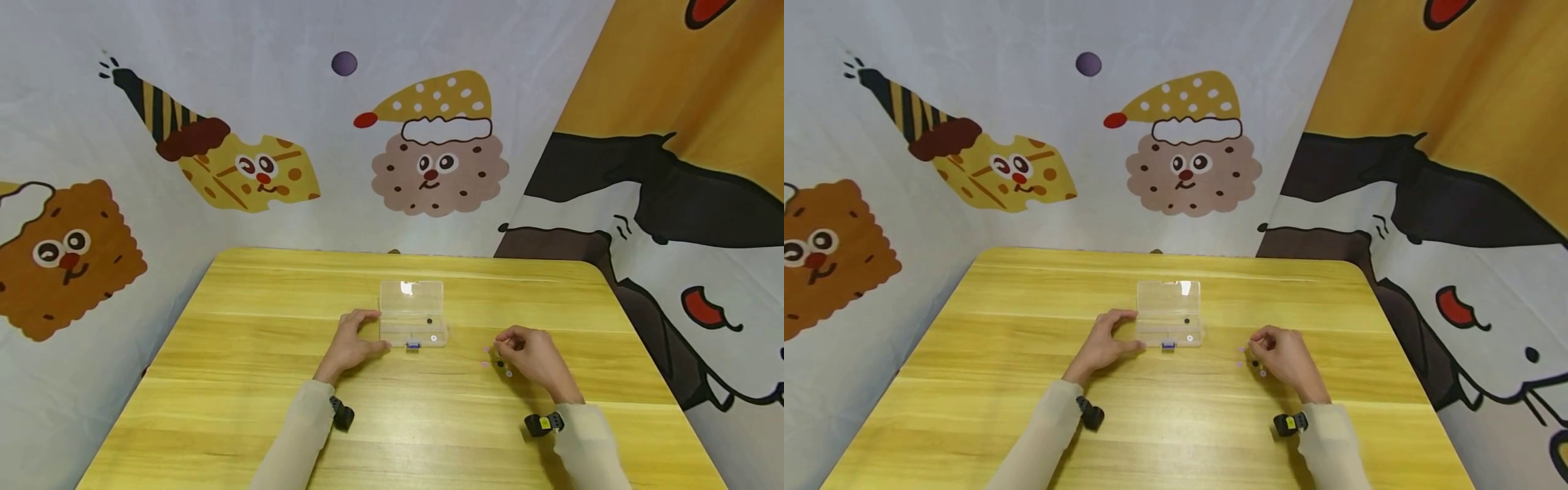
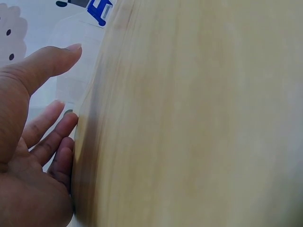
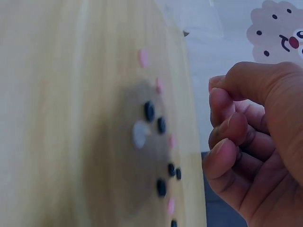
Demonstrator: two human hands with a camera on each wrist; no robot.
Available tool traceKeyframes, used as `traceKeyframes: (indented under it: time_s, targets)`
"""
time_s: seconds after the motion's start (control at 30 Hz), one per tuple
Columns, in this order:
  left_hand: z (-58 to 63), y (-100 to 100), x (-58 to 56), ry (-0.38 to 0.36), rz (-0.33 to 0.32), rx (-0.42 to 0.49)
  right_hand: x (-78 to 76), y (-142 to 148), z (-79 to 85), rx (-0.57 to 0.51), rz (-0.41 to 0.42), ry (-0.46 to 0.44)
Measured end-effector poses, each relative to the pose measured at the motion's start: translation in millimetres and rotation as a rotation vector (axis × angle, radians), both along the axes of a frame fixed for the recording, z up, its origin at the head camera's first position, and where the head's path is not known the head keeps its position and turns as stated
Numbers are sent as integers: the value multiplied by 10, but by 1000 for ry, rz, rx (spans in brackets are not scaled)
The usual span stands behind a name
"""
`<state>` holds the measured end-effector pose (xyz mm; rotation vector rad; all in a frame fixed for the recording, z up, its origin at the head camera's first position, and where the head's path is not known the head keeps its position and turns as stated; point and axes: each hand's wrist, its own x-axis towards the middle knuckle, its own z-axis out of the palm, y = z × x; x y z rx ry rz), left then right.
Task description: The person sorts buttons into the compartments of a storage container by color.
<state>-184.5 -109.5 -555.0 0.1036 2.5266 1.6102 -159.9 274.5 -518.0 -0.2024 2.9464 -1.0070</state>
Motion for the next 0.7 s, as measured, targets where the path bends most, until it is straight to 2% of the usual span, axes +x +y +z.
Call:
traceKeyframes:
  time_s: [0.37,0.7]
  targets:
    - [0,-7,15,-19,5,-1,-179,-355,97,-101,57,-53]
    - [-15,-2,1,-8,3,6,-314,-685,220,-86,115,-21]
